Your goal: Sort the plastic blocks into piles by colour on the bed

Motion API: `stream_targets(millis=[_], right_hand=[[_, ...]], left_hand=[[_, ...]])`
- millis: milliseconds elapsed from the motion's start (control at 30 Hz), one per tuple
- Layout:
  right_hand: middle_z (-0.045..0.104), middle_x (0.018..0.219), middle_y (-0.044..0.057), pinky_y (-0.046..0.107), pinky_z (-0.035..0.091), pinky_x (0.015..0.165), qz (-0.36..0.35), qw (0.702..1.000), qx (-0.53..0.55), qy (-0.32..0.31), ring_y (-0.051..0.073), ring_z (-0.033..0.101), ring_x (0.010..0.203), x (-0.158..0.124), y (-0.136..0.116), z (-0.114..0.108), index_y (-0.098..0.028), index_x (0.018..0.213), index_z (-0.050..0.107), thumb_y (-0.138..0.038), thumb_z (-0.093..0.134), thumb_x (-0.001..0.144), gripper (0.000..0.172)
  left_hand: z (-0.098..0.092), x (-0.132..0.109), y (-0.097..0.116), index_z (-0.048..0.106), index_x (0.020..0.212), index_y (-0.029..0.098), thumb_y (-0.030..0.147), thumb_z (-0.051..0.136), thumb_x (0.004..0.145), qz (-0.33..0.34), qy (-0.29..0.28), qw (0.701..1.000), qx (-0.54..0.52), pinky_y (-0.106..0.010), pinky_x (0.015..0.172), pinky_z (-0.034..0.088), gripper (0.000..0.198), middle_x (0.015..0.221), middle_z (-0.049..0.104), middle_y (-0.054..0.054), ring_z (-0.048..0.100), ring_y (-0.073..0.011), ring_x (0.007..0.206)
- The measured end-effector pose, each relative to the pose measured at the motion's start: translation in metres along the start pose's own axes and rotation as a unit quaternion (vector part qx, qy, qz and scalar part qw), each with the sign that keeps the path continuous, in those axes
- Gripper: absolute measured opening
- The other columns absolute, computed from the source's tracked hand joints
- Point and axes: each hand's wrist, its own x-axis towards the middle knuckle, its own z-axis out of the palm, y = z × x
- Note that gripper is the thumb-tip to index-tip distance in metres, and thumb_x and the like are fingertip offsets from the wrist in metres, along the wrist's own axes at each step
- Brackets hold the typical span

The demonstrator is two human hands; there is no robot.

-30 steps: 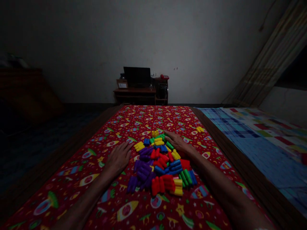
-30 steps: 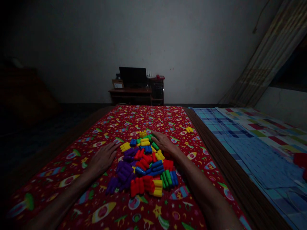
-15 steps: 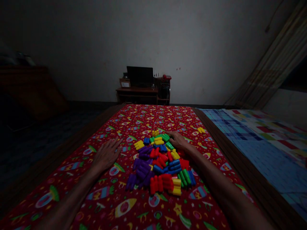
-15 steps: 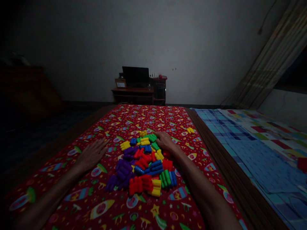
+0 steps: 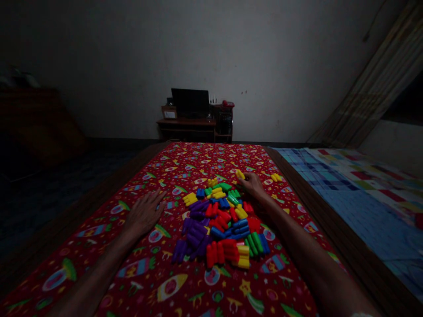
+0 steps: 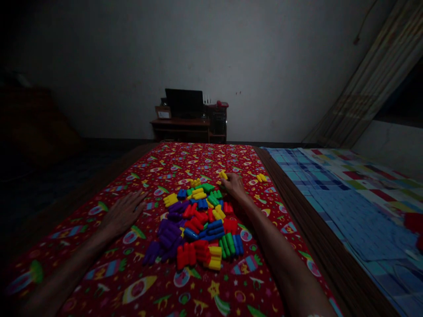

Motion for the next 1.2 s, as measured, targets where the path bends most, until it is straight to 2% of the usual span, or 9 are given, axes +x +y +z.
stream_targets(millis=[200, 333, 500, 600, 767, 900, 967, 1067, 1200], right_hand=[[0.07, 0.089, 0.009, 0.026, 0.04, 0.066, 0.091, 0.985, -0.086, 0.117, 0.02, 0.062, 0.079, 0.0, 0.052, -0.043, -0.013, 0.104, 0.067, -0.031, 0.051, 0.082, 0.032], [0.07, 0.098, 0.013, 0.031, 0.042, 0.077, 0.155, 0.965, -0.164, 0.135, 0.024, 0.062, 0.09, -0.008, 0.076, -0.054, -0.013, 0.109, 0.065, -0.029, 0.049, 0.085, 0.034], [0.066, 0.101, 0.019, 0.038, 0.04, 0.087, 0.144, 0.945, -0.231, 0.183, 0.028, 0.057, 0.098, -0.01, 0.079, -0.056, -0.01, 0.101, 0.067, -0.022, 0.046, 0.084, 0.029], [0.068, 0.098, 0.017, 0.037, 0.041, 0.086, 0.101, 0.958, -0.184, 0.194, 0.026, 0.059, 0.094, -0.004, 0.065, -0.058, -0.011, 0.098, 0.068, -0.019, 0.044, 0.084, 0.029], [0.072, 0.092, 0.009, 0.029, 0.047, 0.075, -0.068, 0.996, 0.001, 0.061, 0.02, 0.065, 0.082, -0.004, 0.005, -0.033, -0.016, 0.097, 0.071, -0.025, 0.047, 0.088, 0.027], [0.069, 0.112, 0.01, 0.03, 0.048, 0.086, -0.234, 0.964, 0.058, -0.114, 0.02, 0.063, 0.1, -0.022, -0.042, 0.002, -0.018, 0.114, 0.066, -0.028, 0.054, 0.089, 0.03], [0.067, 0.116, 0.011, 0.032, 0.045, 0.093, -0.275, 0.945, 0.05, -0.167, 0.02, 0.059, 0.111, -0.03, -0.053, 0.011, -0.018, 0.116, 0.066, -0.026, 0.054, 0.089, 0.03], [0.068, 0.112, 0.013, 0.033, 0.047, 0.09, -0.258, 0.95, 0.018, -0.177, 0.022, 0.06, 0.108, -0.035, -0.054, 0.01, -0.016, 0.115, 0.066, -0.027, 0.06, 0.086, 0.032], [0.073, 0.097, 0.008, 0.028, 0.05, 0.075, -0.163, 0.978, 0.001, -0.13, 0.019, 0.067, 0.086, -0.029, -0.048, -0.003, -0.017, 0.111, 0.069, -0.021, 0.06, 0.083, 0.03]], left_hand=[[-0.003, 0.001, 0.001, 0.044, 0.142, 0.017, 0.04, 0.026, 0.093, -0.003, -0.01, 1.0, 0.004, -0.048, 0.109, 0.031, 0.057, 0.148, 0.042, -0.01, 0.036, -0.0308, 0.137], [-0.005, 0.002, 0.002, 0.044, 0.142, 0.017, 0.039, 0.024, 0.093, -0.007, -0.014, 1.0, 0.005, -0.05, 0.108, 0.032, 0.058, 0.148, 0.043, -0.01, 0.036, -0.0315, 0.137], [-0.005, 0.002, 0.002, 0.046, 0.141, 0.016, 0.04, 0.023, 0.093, -0.004, 0.0, 1.0, -0.002, -0.051, 0.107, 0.032, 0.058, 0.147, 0.044, -0.01, 0.037, -0.0318, 0.136], [-0.007, 0.002, 0.003, 0.046, 0.141, 0.016, 0.039, 0.023, 0.093, -0.008, -0.01, 1.0, -0.001, -0.05, 0.107, 0.033, 0.058, 0.147, 0.044, -0.01, 0.037, -0.0312, 0.137], [-0.005, 0.003, 0.002, 0.045, 0.141, 0.017, 0.04, 0.024, 0.093, -0.009, -0.01, 1.0, 0.004, -0.048, 0.109, 0.031, 0.057, 0.147, 0.044, -0.009, 0.035, -0.0302, 0.138], [-0.002, 0.002, 0.001, 0.044, 0.141, 0.017, 0.04, 0.025, 0.093, -0.006, -0.003, 1.0, 0.009, -0.045, 0.111, 0.028, 0.057, 0.148, 0.043, -0.009, 0.036, -0.029, 0.138], [-0.001, 0.002, 0.001, 0.045, 0.141, 0.017, 0.04, 0.026, 0.093, -0.005, -0.006, 1.0, 0.01, -0.046, 0.111, 0.029, 0.056, 0.147, 0.043, -0.009, 0.036, -0.0291, 0.137], [-0.001, 0.001, 0.001, 0.046, 0.14, 0.017, 0.039, 0.026, 0.093, 0.003, 0.005, 1.0, 0.007, -0.048, 0.109, 0.03, 0.056, 0.147, 0.044, -0.01, 0.037, -0.0298, 0.137], [-0.006, 0.0, 0.004, 0.046, 0.14, 0.016, 0.039, 0.025, 0.093, -0.003, 0.001, 1.0, 0.002, -0.048, 0.109, 0.031, 0.056, 0.147, 0.044, -0.011, 0.036, -0.0306, 0.137]])
